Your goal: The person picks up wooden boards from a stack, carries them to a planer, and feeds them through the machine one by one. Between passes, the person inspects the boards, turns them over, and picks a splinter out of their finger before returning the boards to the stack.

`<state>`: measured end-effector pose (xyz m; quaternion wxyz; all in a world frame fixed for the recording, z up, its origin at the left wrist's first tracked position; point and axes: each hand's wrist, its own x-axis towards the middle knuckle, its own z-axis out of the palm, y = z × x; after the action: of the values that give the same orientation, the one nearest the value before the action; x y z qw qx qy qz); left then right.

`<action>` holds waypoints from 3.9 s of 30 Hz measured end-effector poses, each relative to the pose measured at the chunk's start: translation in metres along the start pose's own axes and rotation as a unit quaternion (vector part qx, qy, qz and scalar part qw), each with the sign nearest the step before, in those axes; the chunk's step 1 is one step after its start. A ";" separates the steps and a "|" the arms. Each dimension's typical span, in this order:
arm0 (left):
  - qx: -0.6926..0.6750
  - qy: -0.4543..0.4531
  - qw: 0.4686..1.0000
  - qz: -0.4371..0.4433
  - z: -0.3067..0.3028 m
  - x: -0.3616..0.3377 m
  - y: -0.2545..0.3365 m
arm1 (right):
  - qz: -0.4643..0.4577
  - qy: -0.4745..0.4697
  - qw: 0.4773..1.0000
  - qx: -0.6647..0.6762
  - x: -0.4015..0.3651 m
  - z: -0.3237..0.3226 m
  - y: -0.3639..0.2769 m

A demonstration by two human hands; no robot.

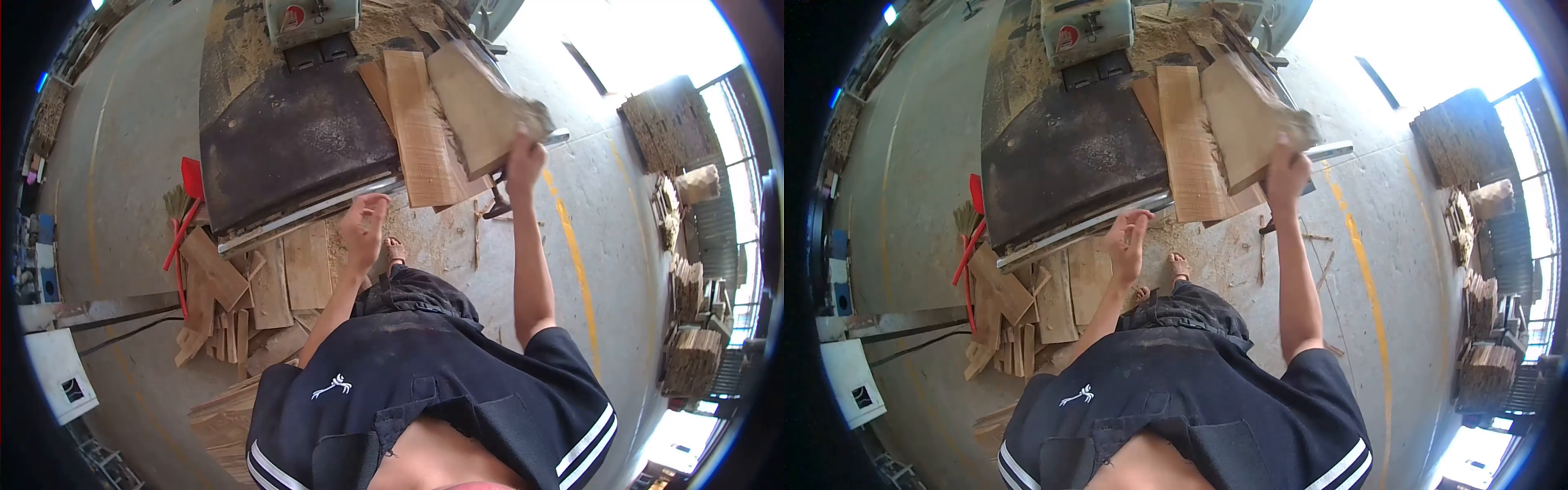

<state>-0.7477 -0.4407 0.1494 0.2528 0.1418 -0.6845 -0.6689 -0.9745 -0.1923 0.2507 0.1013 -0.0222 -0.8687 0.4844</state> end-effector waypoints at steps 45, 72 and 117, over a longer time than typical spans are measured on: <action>0.517 -0.034 0.847 0.121 -0.100 0.136 -0.049 | -0.279 -0.139 0.950 -0.030 -0.090 0.294 -0.032; 0.573 -0.067 0.814 0.069 -0.116 0.322 -0.058 | -0.334 -0.058 0.941 0.004 0.046 0.438 -0.089; 0.424 -0.038 0.905 0.016 -0.047 0.055 0.001 | -0.312 -0.267 0.911 -0.047 -0.130 0.226 0.014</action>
<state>-0.7681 -0.5091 0.1576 0.1531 0.1992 -0.9148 -0.3161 -0.8933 -0.3917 0.1033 0.0101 0.3752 -0.8478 0.3747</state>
